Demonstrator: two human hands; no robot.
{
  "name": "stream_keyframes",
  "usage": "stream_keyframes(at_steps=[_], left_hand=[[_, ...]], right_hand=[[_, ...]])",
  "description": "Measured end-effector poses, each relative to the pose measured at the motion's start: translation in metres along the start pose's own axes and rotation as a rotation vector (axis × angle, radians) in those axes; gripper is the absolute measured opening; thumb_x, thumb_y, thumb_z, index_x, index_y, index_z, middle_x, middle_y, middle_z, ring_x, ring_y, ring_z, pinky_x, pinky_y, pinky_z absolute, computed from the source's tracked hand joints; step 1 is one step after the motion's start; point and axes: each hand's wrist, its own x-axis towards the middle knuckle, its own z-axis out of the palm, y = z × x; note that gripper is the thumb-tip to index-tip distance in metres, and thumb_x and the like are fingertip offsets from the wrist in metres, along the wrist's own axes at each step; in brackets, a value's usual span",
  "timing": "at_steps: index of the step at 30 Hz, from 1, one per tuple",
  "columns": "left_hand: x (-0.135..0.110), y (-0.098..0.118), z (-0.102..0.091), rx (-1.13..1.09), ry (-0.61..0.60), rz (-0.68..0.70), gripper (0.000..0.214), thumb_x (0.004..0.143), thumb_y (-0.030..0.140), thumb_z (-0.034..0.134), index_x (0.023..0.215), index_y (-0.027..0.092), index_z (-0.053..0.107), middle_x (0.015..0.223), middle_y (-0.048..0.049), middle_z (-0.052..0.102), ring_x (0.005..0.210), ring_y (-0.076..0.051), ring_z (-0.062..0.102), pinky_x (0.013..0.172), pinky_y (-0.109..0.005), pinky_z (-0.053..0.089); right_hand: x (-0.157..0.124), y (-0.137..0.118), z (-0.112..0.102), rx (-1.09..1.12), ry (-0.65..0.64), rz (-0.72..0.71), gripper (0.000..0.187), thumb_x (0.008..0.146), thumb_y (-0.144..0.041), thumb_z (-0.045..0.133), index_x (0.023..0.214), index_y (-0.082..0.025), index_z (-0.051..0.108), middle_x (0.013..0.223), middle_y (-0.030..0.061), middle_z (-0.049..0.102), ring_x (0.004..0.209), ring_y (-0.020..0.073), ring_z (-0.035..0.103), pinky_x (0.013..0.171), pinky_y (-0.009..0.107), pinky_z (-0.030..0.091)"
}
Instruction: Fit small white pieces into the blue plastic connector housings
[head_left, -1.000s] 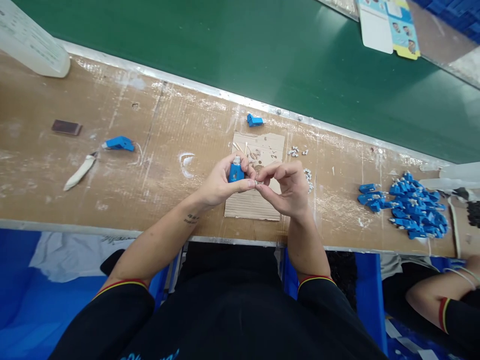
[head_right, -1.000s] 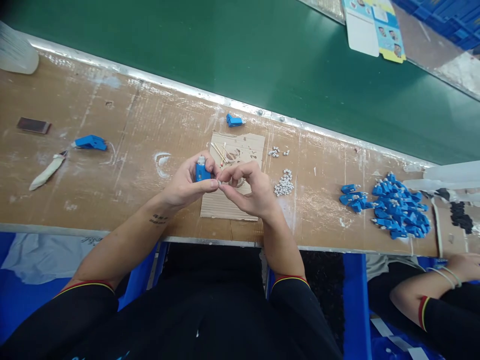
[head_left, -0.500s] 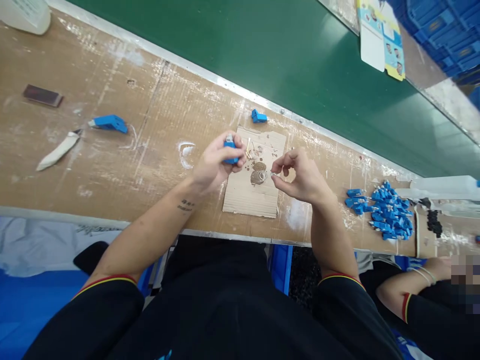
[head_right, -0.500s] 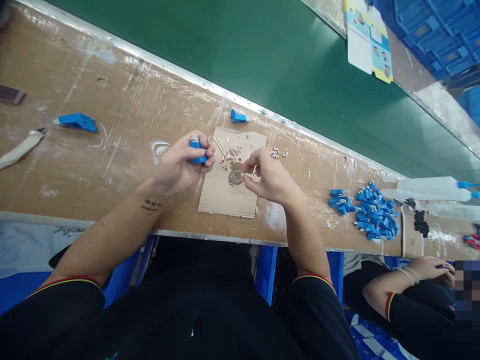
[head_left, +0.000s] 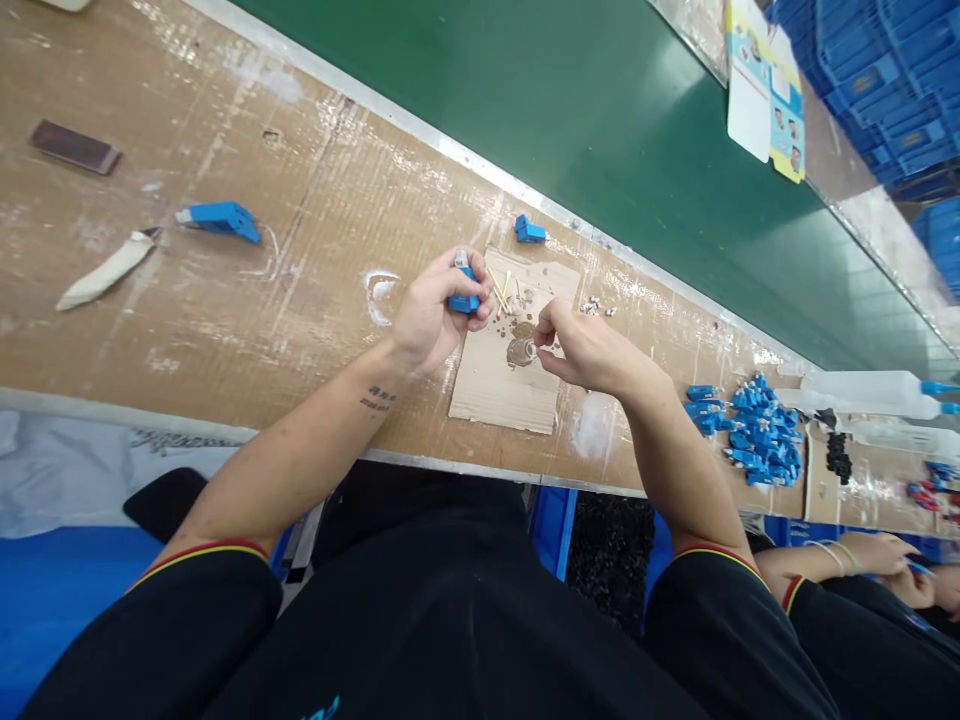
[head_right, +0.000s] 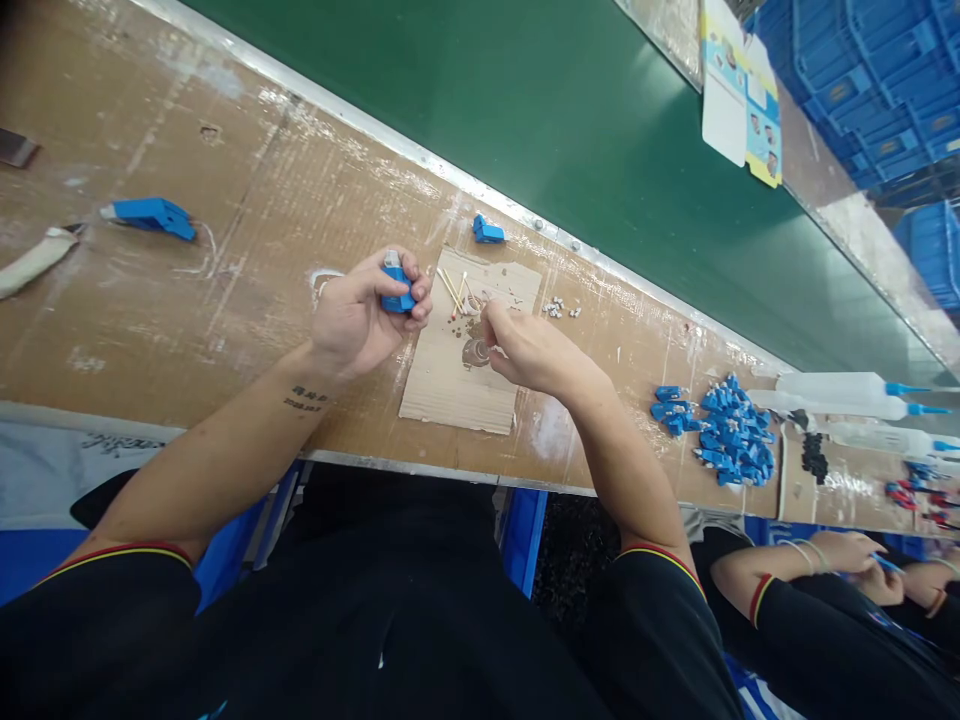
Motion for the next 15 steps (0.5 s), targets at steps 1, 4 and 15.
stream_keyframes(at_steps=[1, 4, 15], left_hand=[[-0.0002, 0.0004, 0.0002, -0.006, 0.003, -0.001, 0.015, 0.066, 0.008, 0.056, 0.076, 0.018, 0.052, 0.069, 0.0013, 0.051, 0.055, -0.009, 0.052, 0.050, -0.019, 0.038], [-0.0020, 0.0027, 0.0029, -0.026, 0.023, -0.017, 0.015, 0.067, 0.006, 0.055, 0.076, 0.018, 0.051, 0.068, 0.0018, 0.051, 0.054, -0.008, 0.052, 0.050, -0.018, 0.038], [-0.0034, 0.0045, 0.0036, -0.020, 0.009, -0.028, 0.015, 0.066, 0.008, 0.055, 0.076, 0.018, 0.051, 0.069, 0.0012, 0.050, 0.056, -0.009, 0.052, 0.051, -0.018, 0.038]], right_hand=[[0.0001, -0.0003, -0.0005, -0.005, -0.001, 0.000, 0.018, 0.087, -0.021, 0.053, 0.103, -0.023, 0.045, 0.094, 0.0082, 0.071, 0.075, 0.0200, 0.060, 0.069, 0.033, 0.042], [0.0000, -0.0002, -0.0007, 0.006, 0.011, -0.016, 0.018, 0.086, -0.020, 0.054, 0.101, -0.024, 0.044, 0.092, 0.0071, 0.071, 0.073, 0.0193, 0.059, 0.067, 0.032, 0.041], [-0.0036, 0.0038, -0.0039, 0.107, 0.070, -0.074, 0.026, 0.083, -0.017, 0.058, 0.098, -0.026, 0.039, 0.088, 0.0032, 0.070, 0.070, 0.0169, 0.059, 0.064, 0.032, 0.042]])
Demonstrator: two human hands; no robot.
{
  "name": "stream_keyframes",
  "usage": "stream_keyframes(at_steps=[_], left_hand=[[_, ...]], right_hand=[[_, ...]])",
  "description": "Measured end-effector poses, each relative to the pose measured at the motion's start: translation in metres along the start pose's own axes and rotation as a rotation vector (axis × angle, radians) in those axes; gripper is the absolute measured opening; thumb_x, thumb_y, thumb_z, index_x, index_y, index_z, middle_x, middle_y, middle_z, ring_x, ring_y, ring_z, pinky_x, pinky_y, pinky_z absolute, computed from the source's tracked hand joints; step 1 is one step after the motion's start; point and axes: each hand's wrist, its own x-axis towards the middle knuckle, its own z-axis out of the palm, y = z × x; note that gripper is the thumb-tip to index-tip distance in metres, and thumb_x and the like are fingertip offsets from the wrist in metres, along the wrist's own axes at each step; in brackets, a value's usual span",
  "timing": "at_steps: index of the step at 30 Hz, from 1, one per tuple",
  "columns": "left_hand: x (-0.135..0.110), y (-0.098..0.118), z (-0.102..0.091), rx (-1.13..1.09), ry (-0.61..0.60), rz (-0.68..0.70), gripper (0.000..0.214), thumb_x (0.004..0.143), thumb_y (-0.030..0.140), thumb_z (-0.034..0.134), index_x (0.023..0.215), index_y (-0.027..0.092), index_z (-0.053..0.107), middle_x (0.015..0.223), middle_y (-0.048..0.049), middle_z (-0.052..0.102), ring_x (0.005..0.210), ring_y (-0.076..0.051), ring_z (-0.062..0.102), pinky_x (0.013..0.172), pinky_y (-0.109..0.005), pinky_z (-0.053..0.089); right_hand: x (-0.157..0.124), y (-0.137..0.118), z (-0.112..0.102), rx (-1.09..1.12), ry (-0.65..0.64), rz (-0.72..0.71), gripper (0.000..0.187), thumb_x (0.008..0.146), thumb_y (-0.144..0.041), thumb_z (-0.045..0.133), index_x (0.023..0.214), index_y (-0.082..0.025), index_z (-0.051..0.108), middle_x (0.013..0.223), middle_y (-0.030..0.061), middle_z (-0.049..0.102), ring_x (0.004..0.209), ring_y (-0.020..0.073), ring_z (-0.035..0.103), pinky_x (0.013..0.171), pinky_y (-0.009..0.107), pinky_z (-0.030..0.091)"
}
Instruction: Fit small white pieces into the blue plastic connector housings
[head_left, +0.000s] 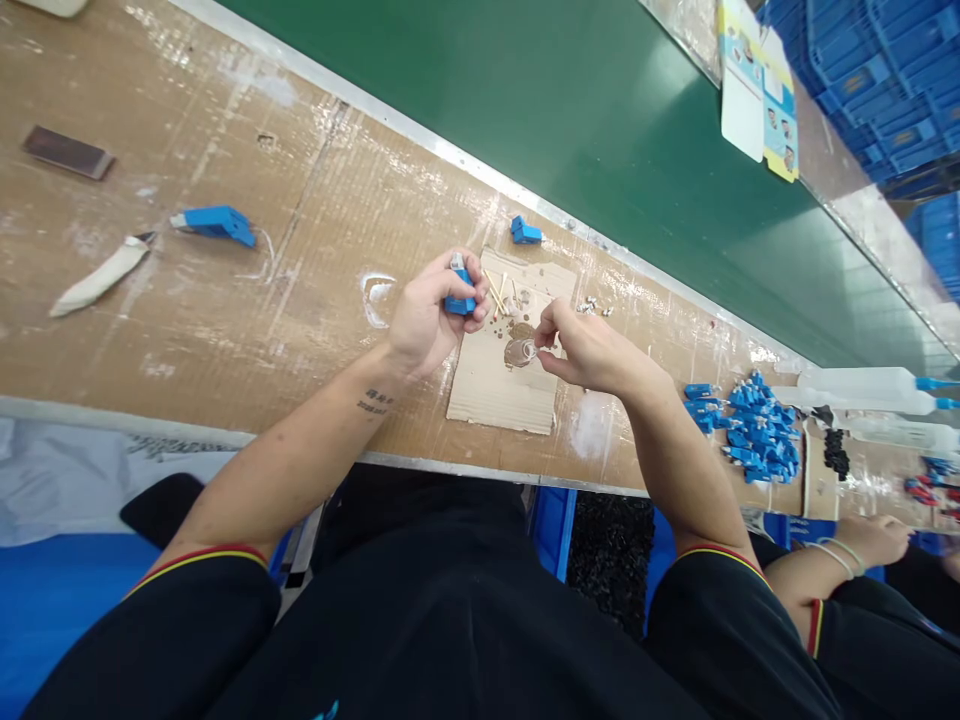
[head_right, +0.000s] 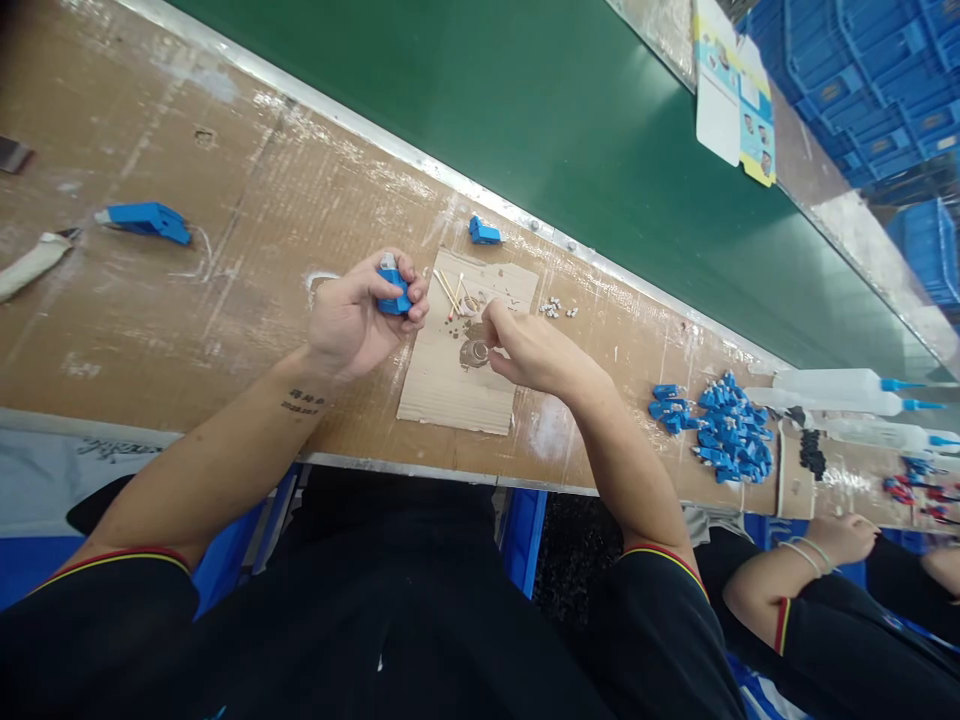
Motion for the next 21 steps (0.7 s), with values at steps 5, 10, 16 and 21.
stream_keyframes(at_steps=[5, 10, 16, 21], left_hand=[[0.001, -0.005, -0.004, 0.012, -0.106, 0.039, 0.014, 0.067, 0.014, 0.054, 0.080, 0.016, 0.059, 0.075, -0.0023, 0.055, 0.061, -0.012, 0.056, 0.053, -0.022, 0.042], [0.001, -0.017, -0.005, 0.066, -0.268, 0.023, 0.021, 0.072, 0.017, 0.061, 0.091, 0.014, 0.068, 0.079, -0.0037, 0.059, 0.066, -0.014, 0.060, 0.054, -0.025, 0.047], [-0.005, -0.026, -0.005, 0.112, -0.353, -0.037, 0.033, 0.085, 0.023, 0.077, 0.116, 0.014, 0.073, 0.084, -0.0055, 0.071, 0.081, -0.018, 0.070, 0.066, -0.028, 0.060], [-0.006, -0.029, -0.005, 0.192, -0.335, 0.028, 0.037, 0.081, 0.037, 0.093, 0.109, 0.018, 0.079, 0.093, -0.0076, 0.077, 0.089, -0.022, 0.076, 0.072, -0.031, 0.065]], right_hand=[[-0.017, 0.002, -0.001, 0.257, 0.363, -0.100, 0.035, 0.090, -0.027, 0.067, 0.101, -0.030, 0.034, 0.088, -0.0022, 0.068, 0.072, 0.0158, 0.062, 0.062, 0.034, 0.051], [-0.020, -0.002, 0.027, 0.504, 0.816, -0.226, 0.048, 0.093, -0.041, 0.076, 0.104, -0.034, 0.030, 0.087, -0.0051, 0.062, 0.074, 0.0178, 0.065, 0.058, 0.034, 0.052], [-0.005, -0.006, 0.061, 0.670, 0.981, -0.240, 0.053, 0.094, -0.055, 0.074, 0.105, -0.035, 0.026, 0.081, -0.0068, 0.058, 0.068, 0.0180, 0.063, 0.059, 0.036, 0.054], [-0.005, -0.010, 0.068, 0.761, 0.979, -0.195, 0.059, 0.089, -0.065, 0.075, 0.106, -0.035, 0.027, 0.080, -0.0064, 0.058, 0.064, 0.0185, 0.060, 0.062, 0.040, 0.058]])
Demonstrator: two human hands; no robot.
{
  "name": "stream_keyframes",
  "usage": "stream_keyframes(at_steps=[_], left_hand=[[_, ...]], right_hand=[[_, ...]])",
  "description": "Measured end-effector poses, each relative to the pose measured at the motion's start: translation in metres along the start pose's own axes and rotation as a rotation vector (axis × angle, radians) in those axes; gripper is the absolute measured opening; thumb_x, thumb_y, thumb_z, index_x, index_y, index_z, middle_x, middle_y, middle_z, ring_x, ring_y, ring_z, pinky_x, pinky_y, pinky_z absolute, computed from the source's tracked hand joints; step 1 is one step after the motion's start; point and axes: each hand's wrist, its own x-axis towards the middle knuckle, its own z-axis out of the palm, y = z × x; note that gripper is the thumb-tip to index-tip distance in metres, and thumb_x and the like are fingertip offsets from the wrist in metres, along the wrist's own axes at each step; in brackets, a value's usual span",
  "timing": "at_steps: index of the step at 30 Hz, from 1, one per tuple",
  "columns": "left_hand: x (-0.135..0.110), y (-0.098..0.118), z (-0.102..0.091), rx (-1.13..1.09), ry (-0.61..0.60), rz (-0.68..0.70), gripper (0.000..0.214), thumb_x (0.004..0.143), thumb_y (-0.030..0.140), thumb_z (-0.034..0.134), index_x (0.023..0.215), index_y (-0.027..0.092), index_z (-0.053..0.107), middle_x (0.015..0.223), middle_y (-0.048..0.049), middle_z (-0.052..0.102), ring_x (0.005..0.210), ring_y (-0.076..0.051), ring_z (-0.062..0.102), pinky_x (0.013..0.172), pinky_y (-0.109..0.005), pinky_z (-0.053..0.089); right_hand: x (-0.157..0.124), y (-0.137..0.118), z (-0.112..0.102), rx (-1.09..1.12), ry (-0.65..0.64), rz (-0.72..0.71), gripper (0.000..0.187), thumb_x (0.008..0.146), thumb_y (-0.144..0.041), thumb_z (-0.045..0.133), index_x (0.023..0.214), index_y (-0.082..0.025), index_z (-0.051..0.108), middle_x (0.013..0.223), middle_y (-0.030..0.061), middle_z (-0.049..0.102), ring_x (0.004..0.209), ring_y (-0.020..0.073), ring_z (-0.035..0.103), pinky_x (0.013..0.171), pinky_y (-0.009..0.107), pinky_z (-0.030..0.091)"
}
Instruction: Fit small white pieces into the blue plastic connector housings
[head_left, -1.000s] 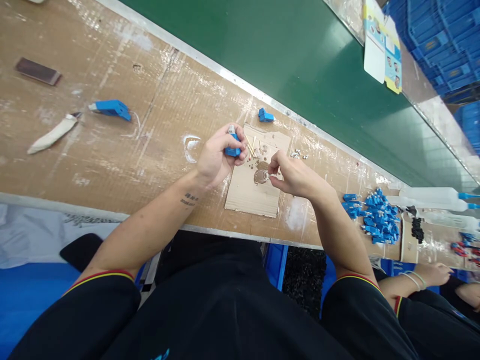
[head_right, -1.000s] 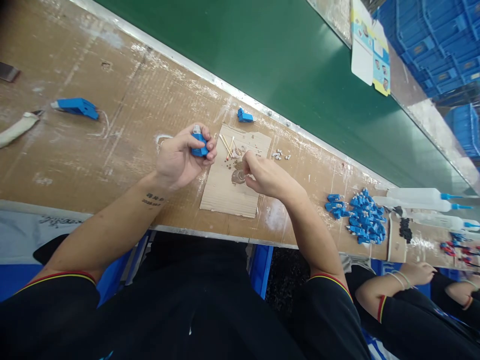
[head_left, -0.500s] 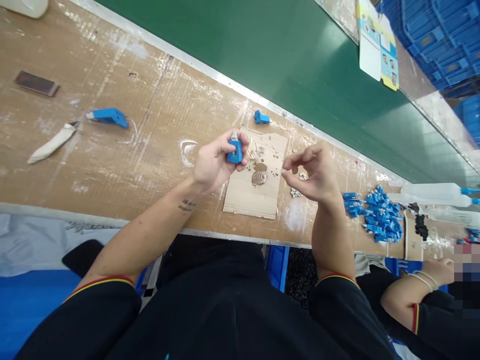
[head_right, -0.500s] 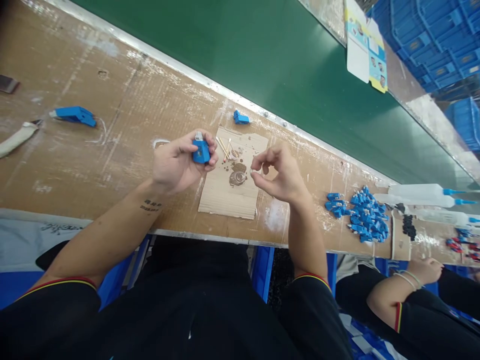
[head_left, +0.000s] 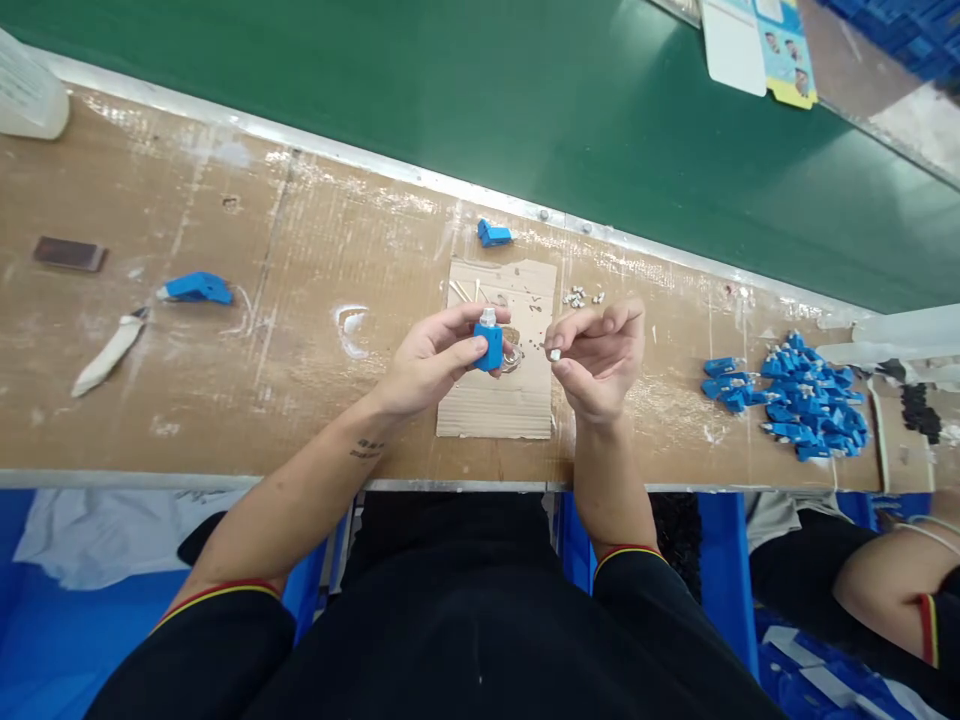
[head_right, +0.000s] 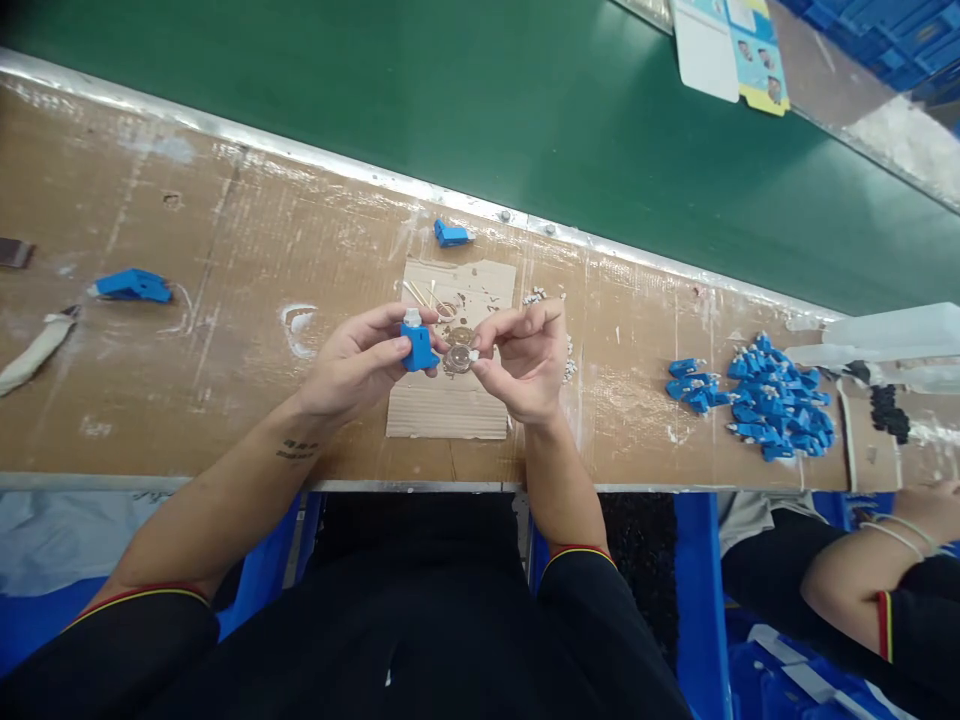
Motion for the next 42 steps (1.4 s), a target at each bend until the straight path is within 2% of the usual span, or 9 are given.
stream_keyframes(at_steps=[5, 11, 17, 21, 27, 34, 37, 40, 42], left_hand=[[-0.001, -0.003, 0.000, 0.053, 0.021, 0.005, 0.038, 0.075, 0.041, 0.098, 0.102, 0.020, 0.082, 0.101, -0.0085, 0.081, 0.094, -0.023, 0.079, 0.074, -0.030, 0.066], [0.002, 0.000, -0.003, 0.076, 0.078, 0.033, 0.035, 0.072, 0.038, 0.099, 0.097, 0.020, 0.082, 0.093, -0.0057, 0.080, 0.082, -0.018, 0.076, 0.066, -0.026, 0.064], [0.009, 0.013, -0.022, 0.102, 0.245, 0.159, 0.022, 0.080, 0.033, 0.089, 0.096, 0.024, 0.077, 0.088, -0.0004, 0.075, 0.074, -0.015, 0.072, 0.062, -0.026, 0.061], [0.008, 0.018, -0.028, 0.097, 0.285, 0.107, 0.018, 0.084, 0.032, 0.086, 0.098, 0.028, 0.075, 0.095, -0.0011, 0.077, 0.083, -0.019, 0.073, 0.065, -0.029, 0.062], [0.008, 0.018, -0.022, 0.049, 0.320, 0.094, 0.010, 0.089, 0.025, 0.079, 0.096, 0.022, 0.072, 0.093, -0.0027, 0.074, 0.080, -0.017, 0.072, 0.069, -0.030, 0.060], [0.008, 0.020, -0.019, -0.039, 0.193, 0.171, 0.015, 0.080, 0.018, 0.082, 0.095, 0.018, 0.077, 0.088, -0.0007, 0.071, 0.069, -0.010, 0.061, 0.063, -0.026, 0.054], [0.007, 0.021, -0.017, -0.013, 0.219, 0.164, 0.014, 0.081, 0.021, 0.082, 0.094, 0.019, 0.076, 0.090, -0.0010, 0.073, 0.071, -0.012, 0.062, 0.063, -0.026, 0.055], [0.006, 0.023, -0.015, 0.050, 0.281, 0.123, 0.010, 0.084, 0.020, 0.078, 0.094, 0.019, 0.074, 0.090, -0.0018, 0.073, 0.075, -0.014, 0.067, 0.065, -0.026, 0.057], [0.006, 0.023, -0.013, 0.062, 0.281, 0.121, 0.011, 0.083, 0.018, 0.079, 0.094, 0.018, 0.074, 0.089, -0.0025, 0.072, 0.074, -0.015, 0.068, 0.064, -0.026, 0.057]], right_hand=[[-0.002, 0.000, 0.003, 0.076, 0.013, 0.025, 0.060, 0.088, -0.065, 0.077, 0.106, -0.035, 0.028, 0.078, -0.0069, 0.054, 0.068, 0.0188, 0.062, 0.067, 0.041, 0.060], [-0.002, -0.002, -0.008, -0.049, -0.046, 0.060, 0.060, 0.088, -0.068, 0.074, 0.104, -0.034, 0.027, 0.081, -0.0053, 0.055, 0.071, 0.0193, 0.060, 0.064, 0.041, 0.056], [0.016, -0.015, -0.030, -0.410, -0.484, 0.103, 0.033, 0.089, -0.025, 0.066, 0.103, -0.029, 0.037, 0.090, -0.0021, 0.067, 0.079, 0.0170, 0.066, 0.068, 0.035, 0.051], [0.033, -0.021, -0.029, -0.642, -0.716, 0.142, 0.026, 0.086, -0.018, 0.062, 0.103, -0.026, 0.045, 0.096, 0.0038, 0.073, 0.081, 0.0191, 0.066, 0.068, 0.033, 0.046], [0.044, -0.023, -0.016, -0.833, -0.894, 0.139, 0.019, 0.086, -0.016, 0.057, 0.104, -0.022, 0.052, 0.099, 0.0086, 0.074, 0.078, 0.0198, 0.060, 0.064, 0.032, 0.039], [0.047, -0.023, -0.013, -0.910, -0.951, 0.110, 0.020, 0.088, -0.019, 0.057, 0.108, -0.021, 0.056, 0.098, 0.0092, 0.073, 0.076, 0.0195, 0.057, 0.063, 0.033, 0.035], [0.049, -0.025, -0.014, -0.894, -0.941, 0.104, 0.019, 0.088, -0.019, 0.058, 0.107, -0.021, 0.054, 0.099, 0.0091, 0.074, 0.076, 0.0196, 0.059, 0.063, 0.033, 0.036], [0.049, -0.027, -0.019, -0.792, -0.878, 0.093, 0.021, 0.088, -0.019, 0.060, 0.106, -0.024, 0.050, 0.097, 0.0059, 0.075, 0.078, 0.0195, 0.063, 0.065, 0.033, 0.042], [0.047, -0.030, -0.023, -0.673, -0.763, 0.062, 0.026, 0.088, -0.020, 0.063, 0.106, -0.027, 0.045, 0.094, 0.0023, 0.074, 0.077, 0.0191, 0.065, 0.066, 0.034, 0.046]])
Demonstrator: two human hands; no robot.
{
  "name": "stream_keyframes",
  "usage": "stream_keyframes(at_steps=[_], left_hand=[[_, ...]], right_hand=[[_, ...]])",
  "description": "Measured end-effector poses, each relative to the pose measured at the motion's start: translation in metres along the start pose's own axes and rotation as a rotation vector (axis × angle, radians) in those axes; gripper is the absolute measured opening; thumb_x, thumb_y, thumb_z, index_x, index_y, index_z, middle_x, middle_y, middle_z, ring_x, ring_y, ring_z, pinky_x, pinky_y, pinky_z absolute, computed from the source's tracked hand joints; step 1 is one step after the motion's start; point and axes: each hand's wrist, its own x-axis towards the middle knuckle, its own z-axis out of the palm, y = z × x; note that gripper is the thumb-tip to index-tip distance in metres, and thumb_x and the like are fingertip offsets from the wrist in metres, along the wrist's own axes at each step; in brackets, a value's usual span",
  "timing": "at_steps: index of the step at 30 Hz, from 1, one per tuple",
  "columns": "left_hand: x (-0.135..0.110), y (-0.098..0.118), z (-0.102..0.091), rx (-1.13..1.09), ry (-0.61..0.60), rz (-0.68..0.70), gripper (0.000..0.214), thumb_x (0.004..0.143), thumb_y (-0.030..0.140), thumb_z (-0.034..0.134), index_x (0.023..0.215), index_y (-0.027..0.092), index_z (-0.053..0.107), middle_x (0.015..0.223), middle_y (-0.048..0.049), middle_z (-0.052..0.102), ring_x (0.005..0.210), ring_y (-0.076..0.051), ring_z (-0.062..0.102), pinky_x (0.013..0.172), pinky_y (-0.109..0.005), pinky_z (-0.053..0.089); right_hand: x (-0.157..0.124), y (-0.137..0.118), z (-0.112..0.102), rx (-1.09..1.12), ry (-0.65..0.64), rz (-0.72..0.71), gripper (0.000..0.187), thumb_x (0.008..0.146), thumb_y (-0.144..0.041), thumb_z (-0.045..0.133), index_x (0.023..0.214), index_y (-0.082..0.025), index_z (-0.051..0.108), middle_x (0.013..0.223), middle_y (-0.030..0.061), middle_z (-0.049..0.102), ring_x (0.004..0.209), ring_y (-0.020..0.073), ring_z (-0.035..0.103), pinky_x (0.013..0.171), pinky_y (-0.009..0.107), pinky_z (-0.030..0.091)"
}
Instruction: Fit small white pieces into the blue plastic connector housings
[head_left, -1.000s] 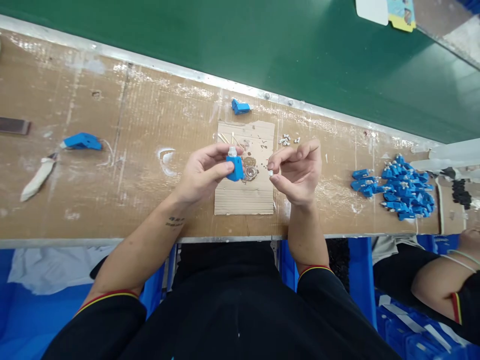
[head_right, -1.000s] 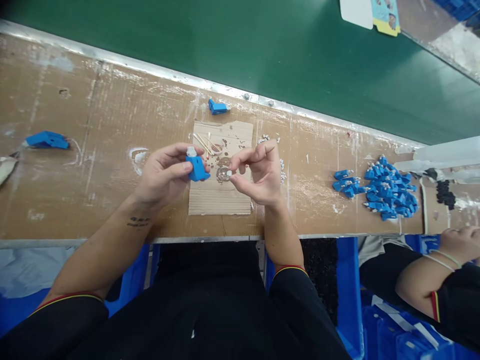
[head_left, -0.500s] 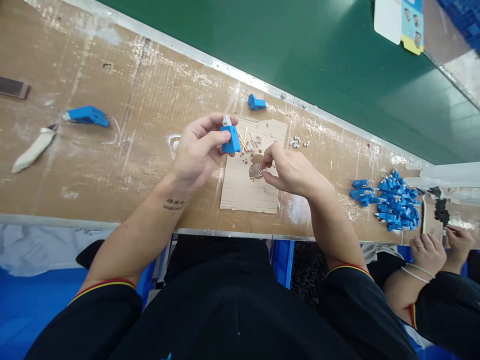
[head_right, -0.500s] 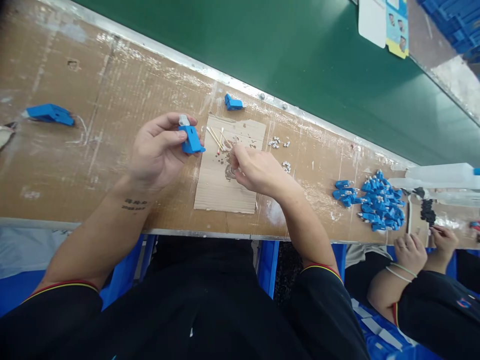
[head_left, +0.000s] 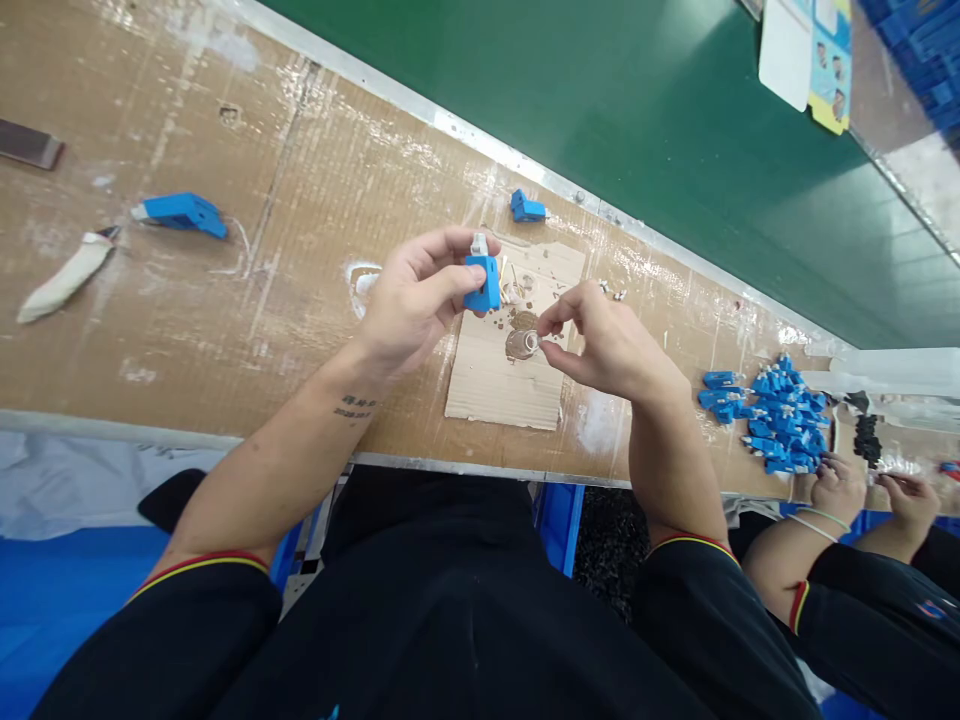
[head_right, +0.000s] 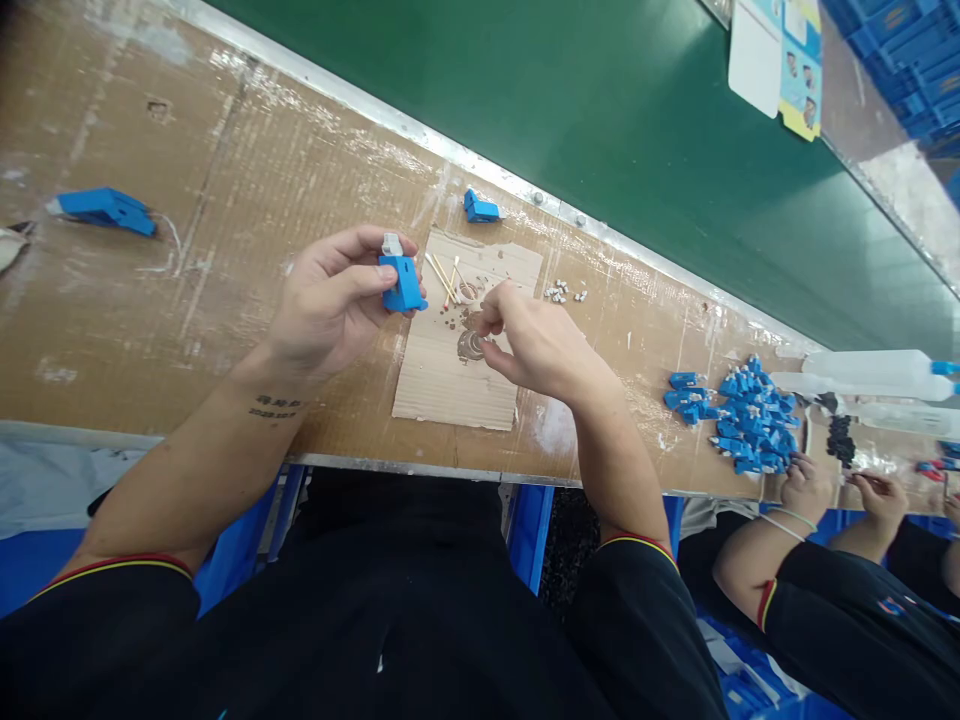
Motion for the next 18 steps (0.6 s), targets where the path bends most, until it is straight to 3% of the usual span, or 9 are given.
stream_keyframes(at_steps=[5, 8, 14, 18], left_hand=[[-0.003, -0.010, 0.005, 0.017, -0.127, -0.013, 0.029, 0.076, 0.025, 0.090, 0.100, 0.017, 0.076, 0.095, -0.0059, 0.076, 0.077, -0.016, 0.071, 0.062, -0.025, 0.058], [-0.007, -0.019, 0.010, 0.013, -0.229, -0.054, 0.040, 0.078, 0.033, 0.093, 0.108, 0.017, 0.074, 0.091, -0.0053, 0.076, 0.075, -0.016, 0.072, 0.061, -0.024, 0.059], [-0.012, -0.024, 0.013, -0.029, -0.337, -0.067, 0.044, 0.082, 0.039, 0.093, 0.112, 0.020, 0.067, 0.084, -0.0014, 0.072, 0.070, -0.014, 0.070, 0.060, -0.024, 0.060], [-0.013, -0.023, 0.013, -0.002, -0.356, -0.065, 0.042, 0.084, 0.041, 0.092, 0.110, 0.020, 0.066, 0.091, -0.0042, 0.076, 0.073, -0.015, 0.073, 0.060, -0.022, 0.059]], right_hand=[[-0.012, -0.011, 0.008, 0.270, 0.512, -0.095, 0.041, 0.094, -0.037, 0.070, 0.103, -0.034, 0.030, 0.083, -0.0048, 0.066, 0.072, 0.0202, 0.065, 0.064, 0.040, 0.050], [-0.009, -0.019, 0.024, 0.350, 0.678, -0.065, 0.047, 0.095, -0.051, 0.069, 0.101, -0.034, 0.025, 0.078, -0.0059, 0.061, 0.072, 0.0223, 0.065, 0.070, 0.045, 0.055], [0.000, -0.020, 0.053, 0.539, 0.731, -0.055, 0.053, 0.094, -0.059, 0.071, 0.104, -0.034, 0.025, 0.077, -0.0072, 0.060, 0.085, 0.0247, 0.073, 0.089, 0.054, 0.061], [-0.002, -0.020, 0.059, 0.597, 0.681, -0.029, 0.053, 0.095, -0.057, 0.072, 0.102, -0.034, 0.025, 0.081, -0.0064, 0.063, 0.088, 0.0246, 0.076, 0.087, 0.054, 0.064]])
